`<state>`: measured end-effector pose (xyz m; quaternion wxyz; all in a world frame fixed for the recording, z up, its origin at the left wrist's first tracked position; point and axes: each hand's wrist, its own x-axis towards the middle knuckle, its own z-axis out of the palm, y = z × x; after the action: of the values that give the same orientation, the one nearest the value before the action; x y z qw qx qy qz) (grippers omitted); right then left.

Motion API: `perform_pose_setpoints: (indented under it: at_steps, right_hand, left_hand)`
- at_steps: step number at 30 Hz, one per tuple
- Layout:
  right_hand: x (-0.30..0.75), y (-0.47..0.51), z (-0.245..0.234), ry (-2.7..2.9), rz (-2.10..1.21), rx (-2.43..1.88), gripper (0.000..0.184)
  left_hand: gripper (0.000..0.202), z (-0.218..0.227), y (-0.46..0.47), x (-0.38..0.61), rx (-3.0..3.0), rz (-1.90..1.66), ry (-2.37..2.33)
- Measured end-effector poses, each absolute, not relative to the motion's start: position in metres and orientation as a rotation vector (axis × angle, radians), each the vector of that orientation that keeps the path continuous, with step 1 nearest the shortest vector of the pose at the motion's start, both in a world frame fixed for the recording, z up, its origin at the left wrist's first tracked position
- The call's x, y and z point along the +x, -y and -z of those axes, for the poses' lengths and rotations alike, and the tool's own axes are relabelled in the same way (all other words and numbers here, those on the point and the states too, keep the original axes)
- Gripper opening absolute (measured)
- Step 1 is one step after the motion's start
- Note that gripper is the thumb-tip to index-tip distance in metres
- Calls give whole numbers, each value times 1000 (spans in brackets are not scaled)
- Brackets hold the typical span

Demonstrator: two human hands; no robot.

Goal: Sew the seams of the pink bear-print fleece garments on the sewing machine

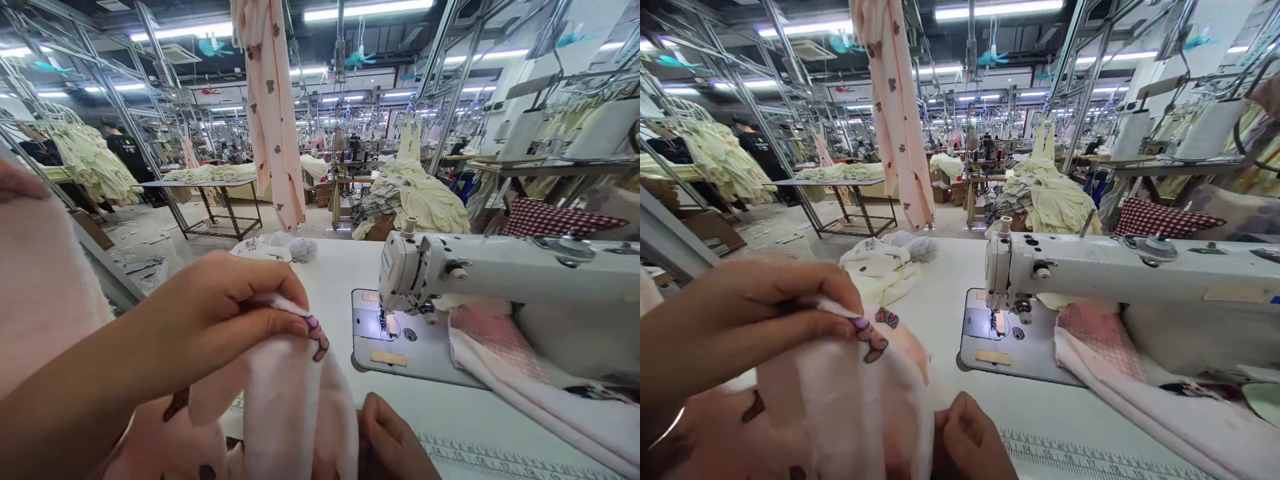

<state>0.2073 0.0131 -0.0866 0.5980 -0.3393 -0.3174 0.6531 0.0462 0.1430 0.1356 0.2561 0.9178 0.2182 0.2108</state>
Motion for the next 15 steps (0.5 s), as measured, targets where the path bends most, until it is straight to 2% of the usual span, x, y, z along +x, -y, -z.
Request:
perform_pose_setpoints:
  at_steps: [3, 6, 9, 13, 15]
  right_hand:
    - [203, -22, 88, 560, -1567, -724, 61]
    - [208, -27, 82, 552, -1440, -769, 73]
    - [216, -25, 67, 576, -1358, -749, 65]
    - [227, -18, 48, 604, -1251, -774, 42]
    - [233, -16, 41, 644, -1181, -837, 37]
  left_hand:
    - [11, -135, -143, 42, 2511, -603, -576]
    - [9, -137, -141, 38, 2546, -621, -559]
    - [8, -142, -134, 37, 2540, -598, -707]
    - [9, -146, -123, 40, 2468, -606, -884]
    - [9, -147, -121, 43, 2444, -612, -931]
